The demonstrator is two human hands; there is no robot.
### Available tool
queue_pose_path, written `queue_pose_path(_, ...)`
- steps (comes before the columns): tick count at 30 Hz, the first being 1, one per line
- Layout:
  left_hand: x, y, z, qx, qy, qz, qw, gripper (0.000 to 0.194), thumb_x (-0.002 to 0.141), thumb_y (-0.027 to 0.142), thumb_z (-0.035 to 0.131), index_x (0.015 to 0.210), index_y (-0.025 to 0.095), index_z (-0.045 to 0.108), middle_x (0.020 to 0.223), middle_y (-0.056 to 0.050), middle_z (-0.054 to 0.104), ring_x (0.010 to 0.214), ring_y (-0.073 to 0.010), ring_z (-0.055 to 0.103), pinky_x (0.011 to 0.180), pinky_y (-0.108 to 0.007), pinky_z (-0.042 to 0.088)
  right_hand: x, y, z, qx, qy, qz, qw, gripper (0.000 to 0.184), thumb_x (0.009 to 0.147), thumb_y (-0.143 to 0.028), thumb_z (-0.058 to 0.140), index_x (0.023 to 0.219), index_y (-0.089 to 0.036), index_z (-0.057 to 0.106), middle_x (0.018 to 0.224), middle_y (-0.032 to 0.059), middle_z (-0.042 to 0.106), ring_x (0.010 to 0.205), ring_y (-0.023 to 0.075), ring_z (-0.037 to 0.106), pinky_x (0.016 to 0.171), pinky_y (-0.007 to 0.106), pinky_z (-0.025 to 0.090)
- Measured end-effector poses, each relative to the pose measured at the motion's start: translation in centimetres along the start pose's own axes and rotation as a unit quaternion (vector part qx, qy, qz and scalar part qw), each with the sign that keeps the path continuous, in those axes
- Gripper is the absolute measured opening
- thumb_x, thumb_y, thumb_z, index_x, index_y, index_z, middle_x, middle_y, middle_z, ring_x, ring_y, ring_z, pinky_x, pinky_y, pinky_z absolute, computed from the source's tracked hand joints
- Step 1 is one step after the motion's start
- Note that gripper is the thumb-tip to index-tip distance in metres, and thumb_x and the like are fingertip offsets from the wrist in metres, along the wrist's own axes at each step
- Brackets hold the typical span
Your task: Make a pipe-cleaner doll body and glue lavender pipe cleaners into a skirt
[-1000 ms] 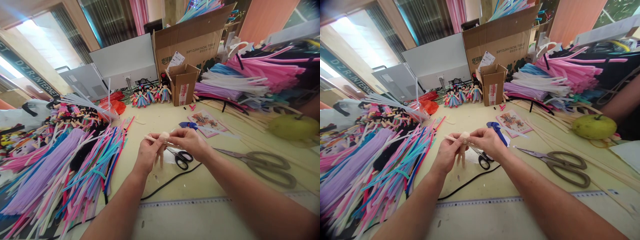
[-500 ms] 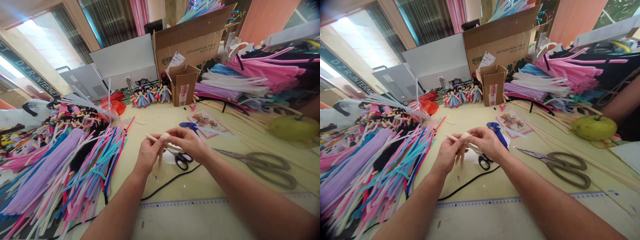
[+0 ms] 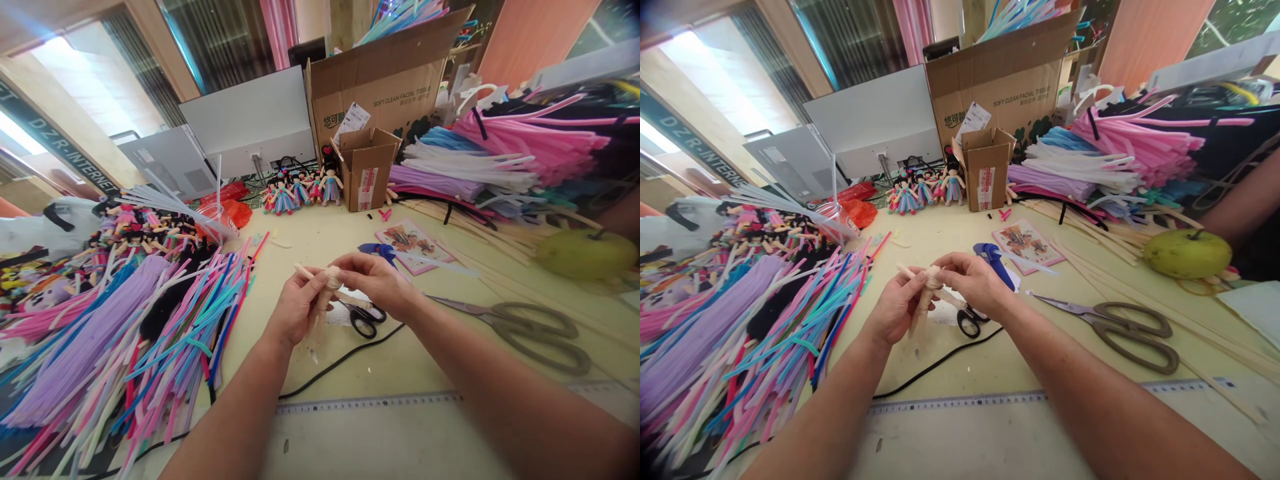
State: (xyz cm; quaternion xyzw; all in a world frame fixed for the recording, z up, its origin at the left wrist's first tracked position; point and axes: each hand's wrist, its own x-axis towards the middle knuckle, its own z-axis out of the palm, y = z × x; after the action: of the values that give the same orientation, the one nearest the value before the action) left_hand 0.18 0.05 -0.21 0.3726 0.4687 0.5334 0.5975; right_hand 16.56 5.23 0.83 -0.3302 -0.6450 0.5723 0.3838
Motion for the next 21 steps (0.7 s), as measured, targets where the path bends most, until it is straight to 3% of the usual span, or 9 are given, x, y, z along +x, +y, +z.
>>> queue_pose_path(4, -0.10, 0.39, -0.10, 0.020, -0.046, -0.011, 0.999, 0.049, 0.068, 0.039, 0.081, 0.107, 0.018, 0.059, 0.086, -0.002, 0.067, 0.070, -0.0142, 0.066, 0.058, -0.024, 0.053, 0.12, 0.22, -0.19, -0.018, 0.029, 0.005, 0.999, 0.031, 0.080, -0.041, 0.066, 0.100, -0.017, 0.071, 0.079, 0.0015, 0.070, 0.070, 0.0136, 0.059, 0.066, 0.027, 0.046)
queue_pose_path(7, -0.04, 0.32, -0.05, 0.038, -0.029, -0.003, 0.999, 0.048, 0.068, 0.038, 0.081, 0.106, 0.019, 0.058, 0.087, -0.001, 0.066, 0.070, -0.0136, 0.065, 0.056, -0.023, 0.052, 0.15, 0.47, -0.20, -0.064, 0.025, -0.013, 0.998, 0.035, 0.082, -0.041, 0.065, 0.108, -0.018, 0.071, 0.089, 0.0041, 0.072, 0.078, 0.0164, 0.063, 0.072, 0.029, 0.048)
queue_pose_path(11, 0.11, 0.08, 0.17, 0.045, -0.004, 0.000, 0.999, 0.051, 0.065, 0.039, 0.082, 0.104, 0.017, 0.058, 0.084, -0.001, 0.066, 0.068, -0.0138, 0.065, 0.056, -0.023, 0.051, 0.18, 0.60, -0.17, -0.134, 0.032, -0.048, 0.989, 0.029, 0.083, -0.038, 0.064, 0.103, -0.020, 0.075, 0.099, 0.0059, 0.074, 0.088, 0.0201, 0.065, 0.079, 0.033, 0.049)
queue_pose_path(17, 0.40, -0.15, -0.12, 0.046, 0.015, -0.022, 0.999, 0.048, 0.066, 0.040, 0.082, 0.100, 0.014, 0.060, 0.091, -0.007, 0.070, 0.069, -0.0167, 0.067, 0.062, -0.029, 0.054, 0.17, 0.37, -0.21, -0.103, 0.045, -0.025, 0.993, 0.036, 0.090, -0.027, 0.048, 0.116, -0.018, 0.070, 0.094, 0.0050, 0.072, 0.085, 0.0177, 0.064, 0.081, 0.032, 0.051)
queue_pose_path(21, 0.58, -0.39, -0.39, 0.072, 0.002, -0.036, 0.997, 0.044, 0.069, 0.044, 0.079, 0.092, 0.011, 0.065, 0.082, -0.009, 0.071, 0.066, -0.0169, 0.067, 0.063, -0.028, 0.052, 0.22, 0.85, -0.07, -0.103, 0.029, -0.048, 0.993, 0.038, 0.088, -0.030, 0.053, 0.122, -0.018, 0.066, 0.096, 0.0042, 0.071, 0.084, 0.0168, 0.063, 0.081, 0.032, 0.050)
